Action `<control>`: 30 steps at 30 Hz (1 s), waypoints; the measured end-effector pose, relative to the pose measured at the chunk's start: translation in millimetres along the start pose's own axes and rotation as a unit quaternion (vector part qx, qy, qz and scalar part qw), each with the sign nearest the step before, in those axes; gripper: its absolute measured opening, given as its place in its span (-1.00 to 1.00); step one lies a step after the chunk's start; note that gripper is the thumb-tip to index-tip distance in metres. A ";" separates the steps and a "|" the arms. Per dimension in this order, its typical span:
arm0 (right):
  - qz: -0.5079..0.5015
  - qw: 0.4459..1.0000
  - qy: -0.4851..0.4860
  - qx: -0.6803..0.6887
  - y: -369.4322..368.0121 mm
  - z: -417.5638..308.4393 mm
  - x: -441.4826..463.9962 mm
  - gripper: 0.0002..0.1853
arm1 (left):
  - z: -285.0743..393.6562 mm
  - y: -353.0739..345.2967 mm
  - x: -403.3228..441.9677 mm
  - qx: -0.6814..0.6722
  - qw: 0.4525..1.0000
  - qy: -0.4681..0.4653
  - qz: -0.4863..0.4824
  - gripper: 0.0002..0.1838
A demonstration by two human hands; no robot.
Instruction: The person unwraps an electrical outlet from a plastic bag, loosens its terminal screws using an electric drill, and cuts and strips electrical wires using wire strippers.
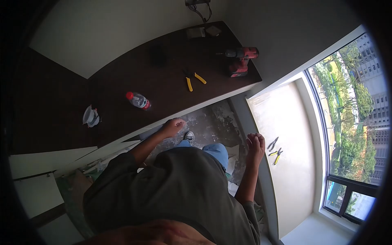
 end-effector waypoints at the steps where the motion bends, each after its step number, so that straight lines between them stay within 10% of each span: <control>1: 0.004 1.000 -0.006 0.000 -8.4 1.5 14.7 -0.71 | -0.6 10.6 11.0 -0.046 0.999 0.020 0.011 -0.71; 10: -0.159 0.906 0.201 -0.337 -134.4 -0.6 241.4 -0.22 | 23.4 39.8 58.2 -0.345 0.915 0.154 0.140 -0.69; 12: -0.172 0.783 0.422 -0.424 -164.1 -12.2 284.8 -0.15 | 33.6 42.1 59.3 -0.385 0.879 0.187 0.208 -0.65; 16: -0.247 0.801 0.400 -0.370 -193.1 -10.1 342.8 -0.29 | 56.1 28.1 61.4 -0.412 0.829 0.226 0.302 -0.62; 18: -0.333 0.873 0.129 -0.331 -197.1 7.0 370.0 -0.34 | 71.5 18.7 63.9 -0.442 0.791 0.226 0.357 -0.65; 30: -0.291 0.904 0.239 -0.204 -227.8 -20.4 376.9 -0.63 | 73.9 23.6 121.0 -0.313 0.874 0.232 0.290 -0.71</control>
Point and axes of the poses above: each hand's wrist, its own x-axis towards the middle knuckle, its own y-axis out of the back of the hand, z = x × y, the point moved 4 cm from there along x, towards the middle knuckle, and after that the axes turned 2 degrees about y, right-handed, at the moved point
